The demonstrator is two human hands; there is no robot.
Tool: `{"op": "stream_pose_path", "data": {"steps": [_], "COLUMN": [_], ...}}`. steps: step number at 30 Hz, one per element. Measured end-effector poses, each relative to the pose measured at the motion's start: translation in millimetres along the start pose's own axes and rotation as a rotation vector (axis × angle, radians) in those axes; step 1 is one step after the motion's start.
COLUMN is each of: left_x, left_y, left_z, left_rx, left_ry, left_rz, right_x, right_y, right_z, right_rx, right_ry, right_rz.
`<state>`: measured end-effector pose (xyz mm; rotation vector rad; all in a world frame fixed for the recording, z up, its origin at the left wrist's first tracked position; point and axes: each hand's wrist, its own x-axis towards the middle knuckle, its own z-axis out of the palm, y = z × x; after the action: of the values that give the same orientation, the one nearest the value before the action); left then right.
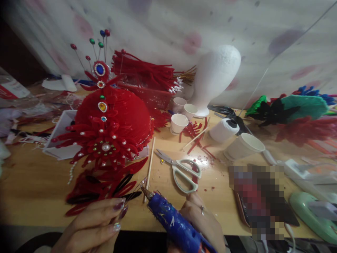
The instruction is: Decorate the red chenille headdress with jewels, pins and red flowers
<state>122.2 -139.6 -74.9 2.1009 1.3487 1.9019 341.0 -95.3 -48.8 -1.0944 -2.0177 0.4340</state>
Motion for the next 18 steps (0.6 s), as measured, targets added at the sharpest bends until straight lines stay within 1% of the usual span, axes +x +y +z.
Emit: {"op": "stream_pose_path", "data": {"steps": [2,5,7,11,14,18], "left_x": [-1.4,-4.7,-5.5,-2.4,0.1,-0.3], "left_y": [2.9,6.8,8.3,10.0,11.7,11.9], "left_z": [8.2,23.0,29.5,30.0,26.8,26.5], "left_rx": [-0.012,-0.036,-0.041,-0.049,-0.069,-0.096], "left_ry": [0.093,0.295,0.346,0.344,0.32,0.334], "left_rz": [-0.064,-0.152,-0.157,-0.178,-0.202,-0.198], "right_x": [1.6,4.1,4.7,1.7,-1.5,-5.7], "right_y": [1.5,5.2,7.9,10.5,8.1,0.5], "right_z": [-2.7,-6.8,-8.3,-7.6,-4.9,0.1], "right_rx": [0.037,0.082,0.086,0.038,0.072,0.121], "right_ry": [-0.023,-0.094,-0.112,-0.09,-0.086,0.033], "right_rz": [-0.044,-0.136,-0.161,-0.085,-0.054,0.054]}}
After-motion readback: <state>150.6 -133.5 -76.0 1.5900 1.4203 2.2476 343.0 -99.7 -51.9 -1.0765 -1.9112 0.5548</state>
